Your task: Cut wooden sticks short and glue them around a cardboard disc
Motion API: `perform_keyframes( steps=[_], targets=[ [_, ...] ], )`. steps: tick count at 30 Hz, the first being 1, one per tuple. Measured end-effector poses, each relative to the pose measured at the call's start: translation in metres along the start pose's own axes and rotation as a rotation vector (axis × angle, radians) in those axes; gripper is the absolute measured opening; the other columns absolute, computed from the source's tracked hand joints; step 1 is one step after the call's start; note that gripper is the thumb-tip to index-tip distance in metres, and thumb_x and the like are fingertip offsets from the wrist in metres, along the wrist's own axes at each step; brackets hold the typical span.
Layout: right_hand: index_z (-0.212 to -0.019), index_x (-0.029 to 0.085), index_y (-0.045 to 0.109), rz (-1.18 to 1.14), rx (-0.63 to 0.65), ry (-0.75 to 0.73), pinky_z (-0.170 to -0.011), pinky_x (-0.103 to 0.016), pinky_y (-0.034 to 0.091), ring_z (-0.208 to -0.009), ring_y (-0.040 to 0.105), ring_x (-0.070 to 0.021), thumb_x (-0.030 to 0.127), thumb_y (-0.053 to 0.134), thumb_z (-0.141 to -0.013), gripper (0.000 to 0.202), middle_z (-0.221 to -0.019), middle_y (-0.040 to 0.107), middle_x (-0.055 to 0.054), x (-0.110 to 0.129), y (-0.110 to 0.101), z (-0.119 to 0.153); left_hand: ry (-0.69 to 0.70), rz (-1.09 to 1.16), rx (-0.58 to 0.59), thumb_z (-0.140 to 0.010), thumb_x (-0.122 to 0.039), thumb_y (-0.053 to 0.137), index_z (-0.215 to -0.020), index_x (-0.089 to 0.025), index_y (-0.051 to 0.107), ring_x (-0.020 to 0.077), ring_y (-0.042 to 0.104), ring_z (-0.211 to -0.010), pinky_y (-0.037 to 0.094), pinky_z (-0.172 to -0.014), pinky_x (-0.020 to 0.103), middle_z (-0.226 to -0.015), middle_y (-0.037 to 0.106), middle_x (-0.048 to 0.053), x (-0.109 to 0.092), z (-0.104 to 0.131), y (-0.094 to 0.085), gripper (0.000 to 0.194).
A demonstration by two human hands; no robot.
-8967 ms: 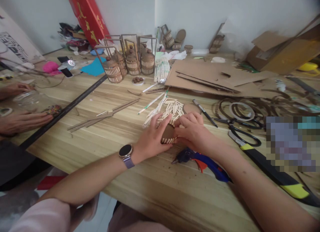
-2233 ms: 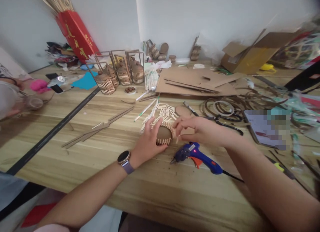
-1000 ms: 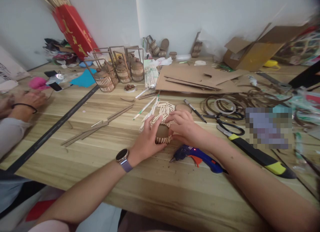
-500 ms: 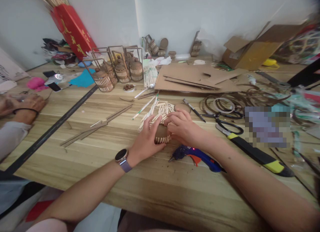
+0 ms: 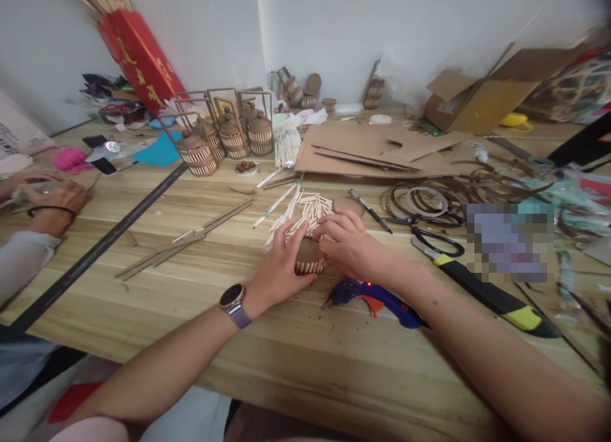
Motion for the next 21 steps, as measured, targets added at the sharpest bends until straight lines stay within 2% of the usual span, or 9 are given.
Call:
perform_keyframes(
  steps=[4,6,8,10,12,14,16,19,21],
  targets=[
    [-0.080,0.022,0.067,0.003,0.029,-0.007,-0.111,-0.054,0.029,-0.128,0.043,-0.0301,0.016,0.058,-0.087,0.012,-0.118,0.064,-0.008,0.000,-0.001,-0.001,-0.018,0.008,-0.004,-0.072,-0.024,0.079,-0.151,-0.035,0.014,0.0360,0.031,-0.140,0.041,-0.109,0.056,-0.148,0.019,0.014,0.001,-0.001,-0.002,0.103],
    [-0.090,0.023,0.070,-0.016,0.056,-0.009,-0.111,-0.057,0.027,-0.132,0.039,-0.0322,0.021,0.064,-0.085,0.008,-0.128,0.061,-0.009,0.000,-0.006,-0.001,-0.006,0.018,-0.002,-0.072,-0.023,0.077,-0.151,-0.035,0.013,0.0352,0.030,-0.140,0.039,-0.110,0.055,-0.148,0.021,0.013,0.001,-0.002,-0.003,0.102],
    [-0.107,0.024,0.069,-0.058,0.043,0.013,-0.108,-0.057,0.029,-0.132,0.038,-0.0337,0.026,0.067,-0.085,0.022,-0.133,0.057,-0.011,-0.003,-0.019,-0.001,0.002,0.027,0.010,-0.073,-0.022,0.076,-0.151,-0.035,0.013,0.0349,0.028,-0.142,0.037,-0.112,0.055,-0.148,0.021,0.012,0.001,-0.003,-0.003,0.101],
    [-0.111,0.023,0.067,-0.112,0.005,0.061,-0.099,-0.052,0.036,-0.122,0.047,-0.0324,0.031,0.062,-0.089,0.024,-0.124,0.062,-0.013,-0.009,-0.036,0.000,-0.006,0.031,0.027,-0.071,-0.019,0.075,-0.151,-0.035,0.014,0.0353,0.026,-0.143,0.036,-0.112,0.055,-0.149,0.020,0.012,0.002,-0.003,-0.004,0.101],
    [-0.095,0.022,0.068,-0.172,0.015,0.134,-0.086,-0.042,0.043,-0.101,0.058,-0.0274,0.035,0.055,-0.093,0.019,-0.101,0.067,-0.011,-0.017,-0.048,0.005,-0.021,0.034,0.047,-0.070,-0.017,0.073,-0.151,-0.034,0.016,0.0355,0.026,-0.143,0.038,-0.111,0.054,-0.150,0.019,0.013,0.003,-0.002,-0.004,0.100],
    [-0.078,0.021,0.065,-0.222,0.124,0.250,-0.072,-0.035,0.043,-0.079,0.060,-0.0224,0.039,0.050,-0.094,0.028,-0.079,0.066,-0.007,-0.026,-0.048,0.017,-0.034,0.037,0.067,-0.069,-0.017,0.074,-0.151,-0.034,0.017,0.0359,0.029,-0.142,0.042,-0.109,0.053,-0.152,0.016,0.013,0.003,-0.001,-0.004,0.101],
    [-0.069,0.022,0.060,-0.238,0.309,0.418,-0.062,-0.031,0.039,-0.066,0.057,-0.0201,0.045,0.052,-0.091,0.033,-0.068,0.064,-0.005,-0.036,-0.038,0.037,-0.048,0.037,0.069,-0.067,-0.019,0.077,-0.151,-0.034,0.016,0.0373,0.031,-0.141,0.044,-0.107,0.053,-0.154,0.013,0.013,0.003,0.000,-0.005,0.104],
    [-0.069,0.023,0.059,-0.269,0.588,0.621,-0.053,-0.029,0.033,-0.058,0.056,-0.0195,0.050,0.058,-0.084,0.031,-0.066,0.065,-0.003,-0.039,-0.016,0.075,-0.042,0.017,0.040,-0.063,-0.027,0.086,-0.151,-0.035,0.016,0.0400,0.031,-0.140,0.039,-0.110,0.058,-0.155,0.011,0.014,0.001,0.001,-0.007,0.113],
    [-0.076,0.024,0.061,-0.315,0.685,0.696,-0.052,-0.028,0.033,-0.060,0.059,-0.0208,0.049,0.064,-0.079,0.026,-0.071,0.067,-0.003,-0.035,-0.004,0.093,-0.039,-0.003,0.021,-0.060,-0.030,0.089,-0.151,-0.036,0.015,0.0412,0.031,-0.140,0.037,-0.111,0.061,-0.155,0.012,0.014,0.000,0.001,-0.007,0.117]
  ],
)
Point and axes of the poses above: each hand's wrist, its own z-axis away from the middle knuckle, its own y-axis out of the palm, x = y × z, the point moved 9 cm from there along -z, towards the middle knuckle
